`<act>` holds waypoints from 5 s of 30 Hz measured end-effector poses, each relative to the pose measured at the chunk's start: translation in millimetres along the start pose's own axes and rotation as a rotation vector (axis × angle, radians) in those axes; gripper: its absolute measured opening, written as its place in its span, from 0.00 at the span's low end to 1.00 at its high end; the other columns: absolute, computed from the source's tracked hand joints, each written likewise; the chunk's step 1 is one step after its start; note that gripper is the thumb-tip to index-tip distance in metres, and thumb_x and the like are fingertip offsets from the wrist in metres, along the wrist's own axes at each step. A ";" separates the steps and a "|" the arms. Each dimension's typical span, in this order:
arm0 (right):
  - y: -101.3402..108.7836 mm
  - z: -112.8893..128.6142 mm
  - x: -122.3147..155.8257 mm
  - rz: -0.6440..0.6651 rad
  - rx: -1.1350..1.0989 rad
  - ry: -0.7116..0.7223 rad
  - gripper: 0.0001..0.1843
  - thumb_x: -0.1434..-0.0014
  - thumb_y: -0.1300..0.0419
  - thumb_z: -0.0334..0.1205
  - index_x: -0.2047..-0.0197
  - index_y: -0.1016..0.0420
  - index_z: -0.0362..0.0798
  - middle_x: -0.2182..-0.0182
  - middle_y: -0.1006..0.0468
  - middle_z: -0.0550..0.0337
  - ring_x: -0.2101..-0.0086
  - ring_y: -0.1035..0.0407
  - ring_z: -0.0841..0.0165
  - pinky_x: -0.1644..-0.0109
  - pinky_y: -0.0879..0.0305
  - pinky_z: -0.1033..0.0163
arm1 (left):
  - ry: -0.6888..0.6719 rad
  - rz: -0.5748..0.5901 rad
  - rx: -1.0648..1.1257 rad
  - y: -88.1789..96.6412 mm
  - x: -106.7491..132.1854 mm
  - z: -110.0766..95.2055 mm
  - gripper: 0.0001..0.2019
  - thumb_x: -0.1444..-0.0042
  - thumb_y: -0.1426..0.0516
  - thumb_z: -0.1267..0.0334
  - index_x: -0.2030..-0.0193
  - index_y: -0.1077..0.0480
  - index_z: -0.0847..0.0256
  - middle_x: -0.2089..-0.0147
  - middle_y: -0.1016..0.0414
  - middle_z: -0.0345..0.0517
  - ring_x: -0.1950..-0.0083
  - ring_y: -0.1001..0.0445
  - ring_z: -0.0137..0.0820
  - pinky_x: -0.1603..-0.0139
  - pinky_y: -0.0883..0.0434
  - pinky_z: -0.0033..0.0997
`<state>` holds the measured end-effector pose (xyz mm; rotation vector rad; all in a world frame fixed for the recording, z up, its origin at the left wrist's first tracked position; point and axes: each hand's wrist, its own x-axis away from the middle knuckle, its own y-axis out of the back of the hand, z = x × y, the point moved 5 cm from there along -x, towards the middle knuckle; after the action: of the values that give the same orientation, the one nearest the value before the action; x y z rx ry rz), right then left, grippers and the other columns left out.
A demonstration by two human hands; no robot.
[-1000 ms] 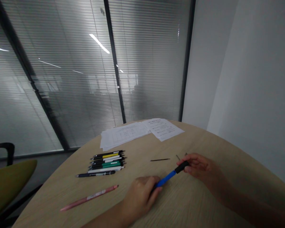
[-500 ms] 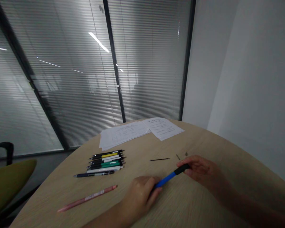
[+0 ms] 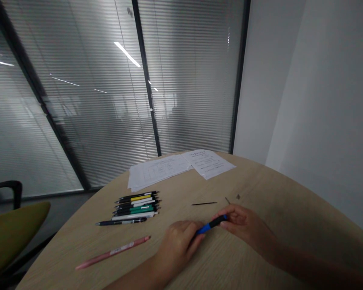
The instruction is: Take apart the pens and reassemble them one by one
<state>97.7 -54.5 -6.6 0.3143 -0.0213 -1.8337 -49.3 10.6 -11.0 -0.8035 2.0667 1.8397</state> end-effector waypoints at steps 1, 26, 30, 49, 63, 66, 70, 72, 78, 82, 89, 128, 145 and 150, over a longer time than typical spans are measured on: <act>-2.3 -0.6 -1.5 0.000 -0.004 -0.003 0.06 0.56 0.42 0.36 0.70 0.31 0.48 0.72 0.23 0.58 0.68 0.29 0.67 0.62 0.34 0.62 | 0.011 -0.001 -0.004 -0.2 -0.6 0.3 0.11 0.41 0.56 0.62 0.65 0.35 0.62 0.71 0.25 0.46 0.72 0.27 0.33 0.72 0.31 0.29; -4.2 -35.0 -58.3 0.000 1.437 0.714 0.07 0.52 0.41 0.26 0.77 0.29 0.46 0.77 0.28 0.62 0.71 0.35 0.68 0.65 0.41 0.62 | 0.090 0.061 -0.043 -7.3 -17.9 34.5 0.06 0.44 0.52 0.68 0.62 0.36 0.60 0.68 0.27 0.45 0.67 0.28 0.33 0.68 0.32 0.30; -7.1 -33.4 -56.7 0.018 1.512 0.767 0.07 0.51 0.42 0.26 0.77 0.31 0.45 0.78 0.29 0.61 0.72 0.37 0.68 0.65 0.42 0.61 | 0.083 -0.042 -0.091 1.1 -21.4 37.9 0.05 0.45 0.52 0.69 0.66 0.35 0.60 0.70 0.29 0.44 0.67 0.31 0.34 0.63 0.35 0.36; 40.5 27.2 -56.5 -0.274 1.308 0.727 0.08 0.51 0.51 0.25 0.75 0.35 0.45 0.73 0.29 0.54 0.71 0.35 0.67 0.67 0.39 0.62 | 0.344 -0.148 0.021 1.8 -17.5 75.9 0.08 0.44 0.54 0.66 0.62 0.36 0.62 0.67 0.30 0.48 0.64 0.32 0.37 0.64 0.34 0.38; 59.8 54.6 -42.7 0.224 1.206 0.453 0.09 0.56 0.54 0.23 0.79 0.42 0.47 0.79 0.35 0.62 0.77 0.41 0.73 0.73 0.45 0.67 | 0.248 -0.134 0.023 6.6 -21.5 65.4 0.06 0.45 0.51 0.67 0.64 0.35 0.61 0.67 0.30 0.46 0.63 0.32 0.35 0.62 0.36 0.35; 57.7 50.3 -43.8 0.228 1.194 0.439 0.09 0.56 0.54 0.24 0.79 0.42 0.47 0.79 0.35 0.62 0.77 0.40 0.73 0.74 0.46 0.67 | 0.212 -0.135 -0.005 7.5 -22.3 62.8 0.05 0.45 0.51 0.68 0.65 0.35 0.60 0.67 0.30 0.45 0.64 0.33 0.35 0.62 0.36 0.35; 59.1 53.2 -42.6 0.244 1.194 0.444 0.09 0.55 0.54 0.24 0.78 0.41 0.47 0.78 0.35 0.62 0.77 0.40 0.73 0.73 0.45 0.67 | 0.209 -0.128 -0.007 6.7 -21.6 63.6 0.05 0.45 0.51 0.68 0.64 0.35 0.60 0.67 0.30 0.45 0.64 0.33 0.35 0.62 0.37 0.35; 60.5 56.2 -41.6 0.249 1.216 0.436 0.09 0.55 0.54 0.24 0.78 0.41 0.47 0.78 0.35 0.62 0.76 0.40 0.73 0.72 0.45 0.67 | 0.215 -0.129 -0.001 6.2 -20.9 64.1 0.05 0.45 0.51 0.68 0.64 0.35 0.60 0.67 0.30 0.45 0.64 0.33 0.35 0.61 0.37 0.36; 59.5 54.8 -41.2 0.301 1.213 0.395 0.09 0.54 0.54 0.23 0.77 0.40 0.46 0.77 0.35 0.61 0.76 0.40 0.73 0.71 0.44 0.68 | 0.207 -0.124 -0.001 5.5 -21.4 64.1 0.05 0.44 0.51 0.69 0.63 0.35 0.61 0.67 0.31 0.45 0.64 0.33 0.35 0.61 0.37 0.36; 57.9 52.8 -41.6 0.313 1.183 0.408 0.09 0.54 0.54 0.23 0.77 0.40 0.46 0.77 0.35 0.61 0.75 0.40 0.73 0.71 0.44 0.68 | 0.181 -0.122 -0.018 5.4 -21.8 63.5 0.05 0.45 0.51 0.70 0.63 0.35 0.61 0.67 0.30 0.45 0.64 0.33 0.36 0.61 0.38 0.38; 61.5 55.4 -41.3 0.281 1.238 0.385 0.09 0.53 0.54 0.24 0.77 0.40 0.46 0.77 0.35 0.61 0.75 0.40 0.73 0.71 0.45 0.67 | 0.181 -0.108 -0.028 3.7 -20.3 64.3 0.05 0.44 0.51 0.70 0.62 0.36 0.61 0.66 0.31 0.45 0.63 0.34 0.36 0.61 0.39 0.38; 49.8 9.9 -66.5 0.221 1.343 0.341 0.10 0.46 0.49 0.32 0.71 0.27 0.42 0.71 0.27 0.54 0.66 0.34 0.65 0.62 0.42 0.61 | 0.108 -0.155 -0.005 11.3 -19.7 51.7 0.08 0.42 0.55 0.66 0.63 0.36 0.58 0.69 0.28 0.43 0.66 0.31 0.33 0.57 0.37 0.38; 37.9 -31.6 -67.0 0.209 1.518 0.344 0.07 0.49 0.45 0.31 0.74 0.26 0.43 0.72 0.28 0.54 0.67 0.35 0.65 0.65 0.45 0.63 | 0.311 -0.141 0.157 10.8 -17.7 59.3 0.09 0.43 0.55 0.64 0.63 0.35 0.59 0.64 0.29 0.47 0.60 0.32 0.36 0.60 0.33 0.36; 31.5 -30.3 -66.5 0.193 1.458 0.360 0.08 0.50 0.48 0.28 0.75 0.28 0.43 0.73 0.28 0.55 0.68 0.35 0.66 0.65 0.45 0.63 | 0.239 -0.158 0.088 10.1 -18.1 58.2 0.07 0.44 0.53 0.65 0.64 0.36 0.60 0.66 0.30 0.47 0.62 0.32 0.36 0.61 0.33 0.36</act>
<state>150.7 3.9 -16.7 1.5623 -1.1134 -1.2404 -49.8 71.7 -2.6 -1.1748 2.1357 1.6255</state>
